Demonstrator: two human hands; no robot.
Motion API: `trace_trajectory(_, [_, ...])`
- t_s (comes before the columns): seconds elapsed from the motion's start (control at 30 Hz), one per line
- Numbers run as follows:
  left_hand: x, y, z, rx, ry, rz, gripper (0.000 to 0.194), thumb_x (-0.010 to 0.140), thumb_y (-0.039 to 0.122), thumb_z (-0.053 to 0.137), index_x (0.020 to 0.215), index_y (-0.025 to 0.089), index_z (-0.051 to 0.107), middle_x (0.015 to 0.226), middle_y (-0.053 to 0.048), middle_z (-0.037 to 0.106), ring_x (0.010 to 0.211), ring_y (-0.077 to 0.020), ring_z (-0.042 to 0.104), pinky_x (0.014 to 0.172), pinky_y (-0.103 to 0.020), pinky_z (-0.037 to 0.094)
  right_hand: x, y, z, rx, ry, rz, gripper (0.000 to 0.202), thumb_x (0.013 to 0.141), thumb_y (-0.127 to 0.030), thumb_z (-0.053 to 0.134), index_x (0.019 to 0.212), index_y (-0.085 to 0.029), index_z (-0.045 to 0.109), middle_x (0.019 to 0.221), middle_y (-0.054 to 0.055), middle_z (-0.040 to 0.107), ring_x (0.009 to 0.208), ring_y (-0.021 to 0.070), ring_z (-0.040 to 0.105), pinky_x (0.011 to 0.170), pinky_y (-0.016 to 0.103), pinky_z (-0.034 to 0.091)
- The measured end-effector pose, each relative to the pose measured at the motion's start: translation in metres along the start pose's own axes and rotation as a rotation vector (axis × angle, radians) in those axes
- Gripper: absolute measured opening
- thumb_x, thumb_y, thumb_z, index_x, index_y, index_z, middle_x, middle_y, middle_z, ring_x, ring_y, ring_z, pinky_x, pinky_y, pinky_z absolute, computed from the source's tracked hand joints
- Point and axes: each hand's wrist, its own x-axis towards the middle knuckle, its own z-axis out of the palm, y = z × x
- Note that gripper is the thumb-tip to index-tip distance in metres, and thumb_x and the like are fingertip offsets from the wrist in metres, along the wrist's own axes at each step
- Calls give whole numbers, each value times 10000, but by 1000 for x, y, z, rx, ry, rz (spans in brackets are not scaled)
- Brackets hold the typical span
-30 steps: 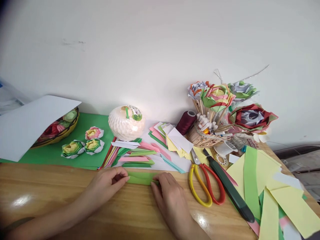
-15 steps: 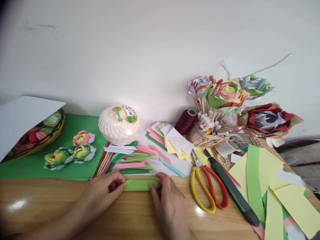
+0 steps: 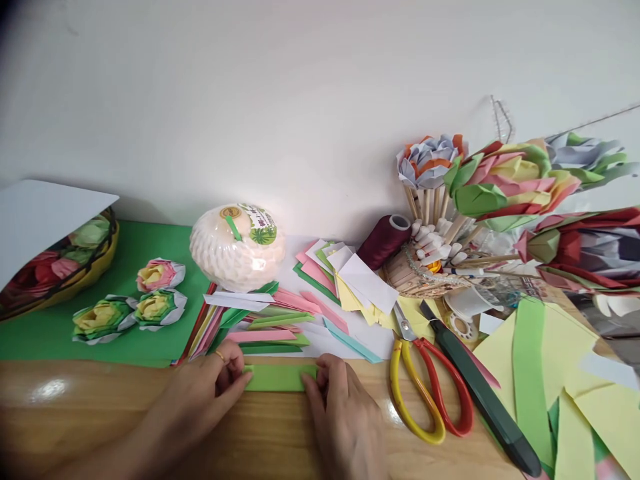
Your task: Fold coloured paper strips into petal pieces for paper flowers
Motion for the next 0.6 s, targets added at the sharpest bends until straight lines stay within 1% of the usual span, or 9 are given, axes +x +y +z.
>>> trace_trajectory(0.1, [0,-1,0,11,-4,16,121,812,175,445,704,227,433,520,56,535,490,-147,548,462,-221,303,0,-2,1,-2,8,45,337,962,-520,319,844,-242,470,563,-35,545,435,135,532,398,230,393])
trace_trajectory(0.2, [1,-1,0,16,-15,28,123,813,173,447,702,225,435,511,58,518,472,-142,533,459,-218,303,0,-4,0,30,-12,89,370,949,-562,314,820,-245,455,537,-48,522,410,130,511,387,232,368])
trace_trajectory(0.33, [2,1,-1,43,-39,15,129,810,161,458,695,219,447,504,60,505,464,-142,524,466,-218,305,1,-6,-1,76,-40,178,377,926,-599,342,826,-246,428,540,-66,522,406,119,508,394,220,377])
trace_trajectory(0.4, [2,1,0,59,-37,14,139,810,151,452,686,214,448,510,58,507,465,-140,520,474,-218,311,1,-5,-1,68,-52,188,365,924,-588,362,815,-245,424,541,-71,519,409,115,505,398,215,378])
trace_trajectory(0.5, [1,-1,1,72,-4,66,142,806,137,432,686,210,453,530,52,512,480,-142,524,475,-218,319,2,-2,-2,27,-51,131,351,932,-561,370,802,-241,432,542,-68,516,406,114,500,384,212,365])
trace_trajectory(0.6, [0,-2,1,91,47,161,154,814,130,395,702,206,468,614,27,543,524,-146,546,489,-223,351,5,0,-4,1,-23,4,350,956,-507,354,754,-236,443,557,-50,527,423,113,515,389,206,376])
